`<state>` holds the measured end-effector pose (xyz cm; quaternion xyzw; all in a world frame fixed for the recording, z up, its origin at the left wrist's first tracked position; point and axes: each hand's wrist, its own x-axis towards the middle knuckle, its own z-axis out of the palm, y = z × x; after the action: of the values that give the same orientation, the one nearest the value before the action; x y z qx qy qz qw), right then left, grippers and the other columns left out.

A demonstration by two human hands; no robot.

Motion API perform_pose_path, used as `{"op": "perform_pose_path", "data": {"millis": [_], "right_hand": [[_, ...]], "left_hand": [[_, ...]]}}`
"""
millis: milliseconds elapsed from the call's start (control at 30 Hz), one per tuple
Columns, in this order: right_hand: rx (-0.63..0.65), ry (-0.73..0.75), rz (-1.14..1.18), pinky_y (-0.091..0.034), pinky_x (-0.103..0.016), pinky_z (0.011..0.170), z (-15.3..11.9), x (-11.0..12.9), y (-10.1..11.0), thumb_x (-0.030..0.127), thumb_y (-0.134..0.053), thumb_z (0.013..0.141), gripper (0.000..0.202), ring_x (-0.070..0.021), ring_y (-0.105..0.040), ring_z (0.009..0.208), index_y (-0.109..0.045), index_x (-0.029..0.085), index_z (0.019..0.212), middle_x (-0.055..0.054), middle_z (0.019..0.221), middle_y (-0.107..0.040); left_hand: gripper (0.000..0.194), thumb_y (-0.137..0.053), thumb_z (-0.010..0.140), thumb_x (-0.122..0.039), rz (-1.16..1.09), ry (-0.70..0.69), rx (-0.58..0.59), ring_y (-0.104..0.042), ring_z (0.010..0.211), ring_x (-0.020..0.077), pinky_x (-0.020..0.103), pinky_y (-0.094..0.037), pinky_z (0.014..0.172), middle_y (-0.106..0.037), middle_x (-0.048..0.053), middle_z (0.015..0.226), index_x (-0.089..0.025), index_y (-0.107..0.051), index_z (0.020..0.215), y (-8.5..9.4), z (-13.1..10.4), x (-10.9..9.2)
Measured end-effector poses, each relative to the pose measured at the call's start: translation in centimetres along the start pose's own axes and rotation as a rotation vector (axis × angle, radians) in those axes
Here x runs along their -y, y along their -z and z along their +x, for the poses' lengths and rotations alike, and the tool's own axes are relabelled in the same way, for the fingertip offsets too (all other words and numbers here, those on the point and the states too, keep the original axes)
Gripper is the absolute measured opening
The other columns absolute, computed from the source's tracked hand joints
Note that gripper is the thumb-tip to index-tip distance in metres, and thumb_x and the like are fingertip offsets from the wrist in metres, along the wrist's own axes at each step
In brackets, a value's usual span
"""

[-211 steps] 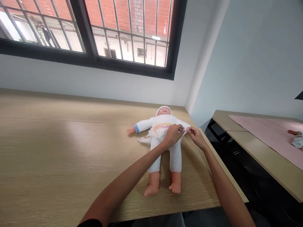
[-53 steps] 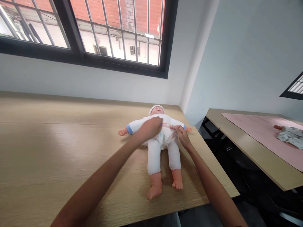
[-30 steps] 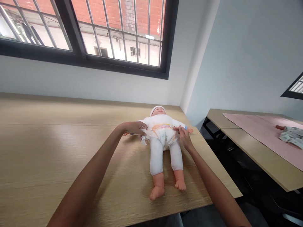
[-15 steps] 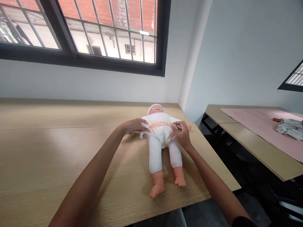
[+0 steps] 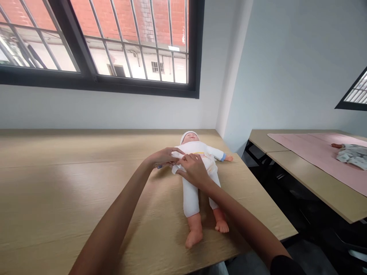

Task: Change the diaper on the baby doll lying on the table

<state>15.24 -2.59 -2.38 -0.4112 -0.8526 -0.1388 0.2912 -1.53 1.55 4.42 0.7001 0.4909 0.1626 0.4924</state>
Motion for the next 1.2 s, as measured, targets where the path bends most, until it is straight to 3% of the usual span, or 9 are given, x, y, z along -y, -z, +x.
{"op": "perform_pose_path", "data": {"millis": [133, 267, 400, 567, 700, 800, 933, 1067, 1200], "right_hand": [[-0.020, -0.006, -0.075, -0.036, -0.037, 0.088, -0.5, 0.6, -0.6, 0.020, -0.051, 0.091, 0.014, -0.0235, -0.052, 0.097, -0.063, 0.018, 0.098, -0.006, 0.095, -0.066], [-0.042, -0.083, -0.053, -0.038, -0.037, 0.082, -0.8, 0.8, -1.1, 0.021, -0.044, 0.094, 0.019, -0.0241, -0.053, 0.092, -0.063, 0.018, 0.098, -0.008, 0.094, -0.067], [-0.111, -0.203, 0.070, -0.038, -0.035, 0.079, -0.8, 0.6, -1.3, 0.026, -0.043, 0.095, 0.020, -0.0223, -0.055, 0.085, -0.062, 0.020, 0.095, -0.006, 0.087, -0.066], [-0.290, -0.395, 0.395, -0.039, -0.029, 0.074, -0.7, 0.1, -1.1, 0.032, -0.040, 0.095, 0.028, -0.0178, -0.055, 0.076, -0.057, 0.022, 0.076, -0.002, 0.075, -0.062], [-0.382, -0.511, 0.584, -0.040, -0.027, 0.069, -0.7, -0.1, -1.1, 0.036, -0.039, 0.095, 0.031, -0.0160, -0.054, 0.071, -0.055, 0.022, 0.072, 0.001, 0.073, -0.061], [-0.391, -0.517, 0.628, -0.040, -0.027, 0.070, -0.7, 0.0, -1.1, 0.035, -0.040, 0.094, 0.029, -0.0164, -0.056, 0.073, -0.057, 0.022, 0.074, 0.000, 0.076, -0.062], [-0.376, -0.442, 0.570, -0.043, -0.029, 0.078, -0.9, -0.5, -0.5, 0.034, -0.044, 0.093, 0.023, -0.0177, -0.059, 0.080, -0.061, 0.021, 0.083, -0.002, 0.083, -0.066], [-0.318, -0.319, 0.330, -0.038, -0.035, 0.094, -1.4, -2.2, 0.3, 0.027, -0.049, 0.091, 0.021, -0.0211, -0.058, 0.099, -0.063, 0.019, 0.104, -0.007, 0.100, -0.067], [-0.202, -0.357, 0.200, -0.034, -0.039, 0.101, -1.7, -3.7, 0.1, 0.028, -0.059, 0.085, 0.024, -0.0237, -0.055, 0.110, -0.065, 0.018, 0.107, -0.009, 0.112, -0.066]], "left_hand": [[0.044, -0.070, 0.059, -0.029, -0.047, 0.015, -0.043, -0.044, 0.046, 0.0080, 0.020, -0.028, 0.041, -0.051, -0.007, 0.054, -0.020, -0.061, 0.101, -0.8, -0.6, -0.8], [0.027, -0.070, 0.060, -0.031, -0.015, 0.003, -0.066, -0.048, 0.048, 0.0086, 0.020, -0.035, 0.044, -0.054, -0.006, 0.055, -0.019, -0.063, 0.083, -0.7, -0.2, -0.3], [0.021, -0.070, 0.058, -0.032, 0.060, -0.042, -0.072, -0.059, 0.062, 0.0140, 0.024, -0.046, 0.057, -0.060, -0.002, 0.061, -0.018, -0.060, 0.070, -0.5, 0.7, 0.5], [0.033, -0.067, 0.064, -0.040, 0.192, -0.334, -0.116, -0.060, 0.094, 0.0213, 0.029, -0.048, 0.079, -0.068, 0.005, 0.097, -0.020, -0.066, 0.089, -0.6, 0.2, -0.4], [0.034, -0.062, 0.072, -0.046, 0.179, -0.307, 0.023, -0.058, 0.081, 0.0184, 0.027, -0.046, 0.072, -0.067, 0.004, 0.087, -0.018, -0.068, 0.091, -0.7, -0.2, -0.8], [0.033, -0.060, 0.075, -0.050, 0.170, -0.336, 0.038, -0.055, 0.074, 0.0152, 0.024, -0.044, 0.068, -0.063, 0.003, 0.079, -0.018, -0.066, 0.081, -0.7, 0.4, -0.2], [0.032, -0.057, 0.078, -0.051, 0.210, -0.394, 0.013, -0.053, 0.074, 0.0144, 0.023, -0.043, 0.069, -0.060, 0.001, 0.077, -0.019, -0.061, 0.076, -0.4, 0.8, 0.6], [0.032, -0.056, 0.079, -0.051, 0.261, -0.337, 0.019, -0.057, 0.082, 0.0171, 0.022, -0.044, 0.070, -0.064, 0.002, 0.087, -0.020, -0.063, 0.085, 0.6, 0.0, 0.6], [0.035, -0.056, 0.079, -0.050, 0.263, -0.322, 0.035, -0.058, 0.100, 0.0212, 0.023, -0.045, 0.079, -0.066, 0.003, 0.103, -0.022, -0.065, 0.098, 1.3, -0.4, 0.8]]}}
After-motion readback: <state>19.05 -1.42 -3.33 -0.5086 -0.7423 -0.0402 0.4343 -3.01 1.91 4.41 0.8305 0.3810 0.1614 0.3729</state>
